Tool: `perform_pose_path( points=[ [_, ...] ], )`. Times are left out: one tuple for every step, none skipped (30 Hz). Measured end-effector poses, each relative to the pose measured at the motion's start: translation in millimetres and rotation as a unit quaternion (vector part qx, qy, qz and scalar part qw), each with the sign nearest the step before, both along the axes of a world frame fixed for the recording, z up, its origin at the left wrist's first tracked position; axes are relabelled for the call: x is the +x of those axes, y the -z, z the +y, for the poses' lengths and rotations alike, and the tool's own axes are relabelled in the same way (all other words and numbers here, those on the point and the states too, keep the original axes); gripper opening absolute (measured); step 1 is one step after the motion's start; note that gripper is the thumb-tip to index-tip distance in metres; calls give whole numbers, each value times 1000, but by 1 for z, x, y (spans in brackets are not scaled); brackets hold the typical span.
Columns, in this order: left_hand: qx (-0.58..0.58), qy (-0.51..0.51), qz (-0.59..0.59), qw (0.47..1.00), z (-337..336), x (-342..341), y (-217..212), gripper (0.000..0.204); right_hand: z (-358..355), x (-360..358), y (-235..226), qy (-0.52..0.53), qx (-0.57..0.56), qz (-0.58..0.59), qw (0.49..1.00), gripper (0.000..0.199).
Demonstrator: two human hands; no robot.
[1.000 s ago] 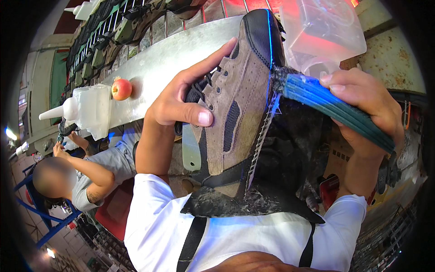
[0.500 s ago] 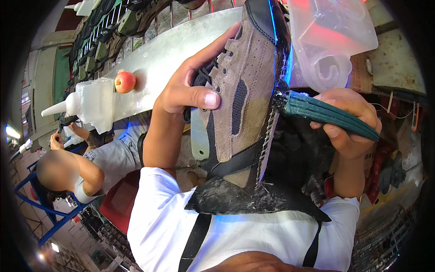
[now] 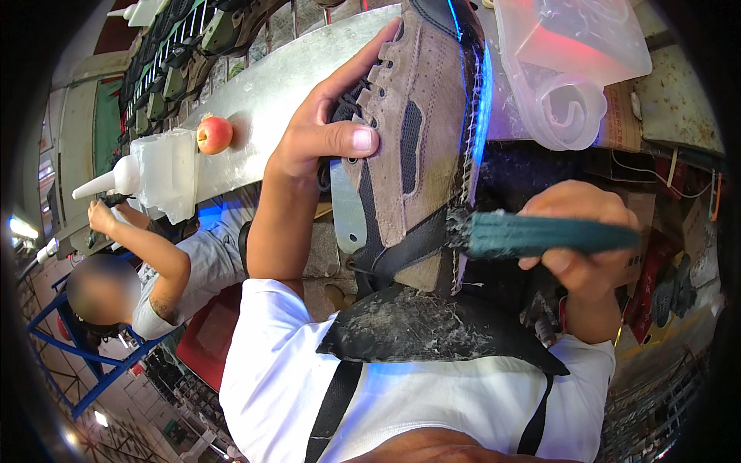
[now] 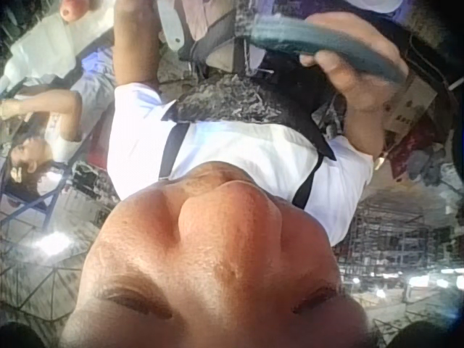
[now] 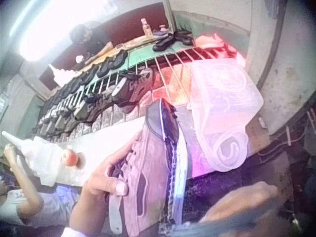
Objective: The person applies adhesive to the lower edge of a shoe upper using a brush dipped in a container, then places the shoe onto a conveyor belt.
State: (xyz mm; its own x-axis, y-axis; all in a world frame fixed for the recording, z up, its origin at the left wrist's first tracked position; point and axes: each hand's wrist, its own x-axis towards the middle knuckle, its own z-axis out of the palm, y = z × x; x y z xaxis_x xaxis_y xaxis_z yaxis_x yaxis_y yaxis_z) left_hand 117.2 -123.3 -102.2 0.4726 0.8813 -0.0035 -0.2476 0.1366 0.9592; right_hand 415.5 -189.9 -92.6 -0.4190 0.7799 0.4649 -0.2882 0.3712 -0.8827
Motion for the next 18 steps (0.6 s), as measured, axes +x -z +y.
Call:
perform_pose_path(
  points=[
    [-6, -7, -5, 1000, -2, 1, 2, 110, -6, -6, 2, 8, -123, 56, 991, 26],
    [-10, -11, -10, 1000, -1, 3, 2, 110, -11, -11, 3, 29, -247, 141, 958, 25],
    [-17, -13, -16, 1000, -1, 4, 4, 110, -17, -16, 5, 63, -349, 231, 906, 25],
    [-23, -16, -21, 999, -2, 4, 6, 110, -15, -26, 8, 91, -373, 272, 883, 24],
    [-28, -17, -28, 999, -1, 6, 7, 110, -12, -35, 10, 122, -391, 311, 857, 23],
    [-27, -19, -26, 999, 0, 8, 7, 110, -10, -47, 15, 139, -379, 340, 849, 22],
    [-26, -22, -25, 999, 0, 10, 8, 110, -7, -55, 19, 158, -342, 338, 862, 21],
    [-26, -28, -21, 999, -1, 10, 7, 111, -5, -61, 23, 173, -306, 336, 874, 21],
    [-31, -34, -23, 999, -2, 11, 6, 111, -7, -59, 25, 191, -242, 266, 913, 21],
    [-35, -40, -25, 998, -3, 13, 5, 111, -11, -55, 27, 206, -174, 194, 943, 22],
    [-41, -46, -26, 998, -3, 13, 4, 111, -15, -50, 29, 219, -105, 119, 963, 22],
    [-42, -48, -15, 998, -4, 10, 2, 111, -17, -45, 27, 197, -94, 97, 971, 23],
    [-43, -49, -4, 998, -4, 6, -1, 110, -17, -37, 21, 174, -83, 74, 978, 24],
    [-46, -46, 5, 998, -3, 4, -1, 110, -14, -27, 16, 131, -73, 67, 986, 25],
    [-48, -47, 6, 998, -4, 3, -4, 110, -10, -17, 10, 85, -64, 61, 992, 27],
    [-51, -49, 6, 998, -4, 2, -6, 109, 1, -9, 10, 27, -31, 77, 996, 26],
    [-55, -44, 4, 998, -4, 2, -8, 109, 15, -2, 12, -24, 2, 89, 996, 26],
    [-54, -41, 7, 998, -2, 4, -11, 109, 24, 2, 5, -14, -10, 72, 997, 26]
  ],
)
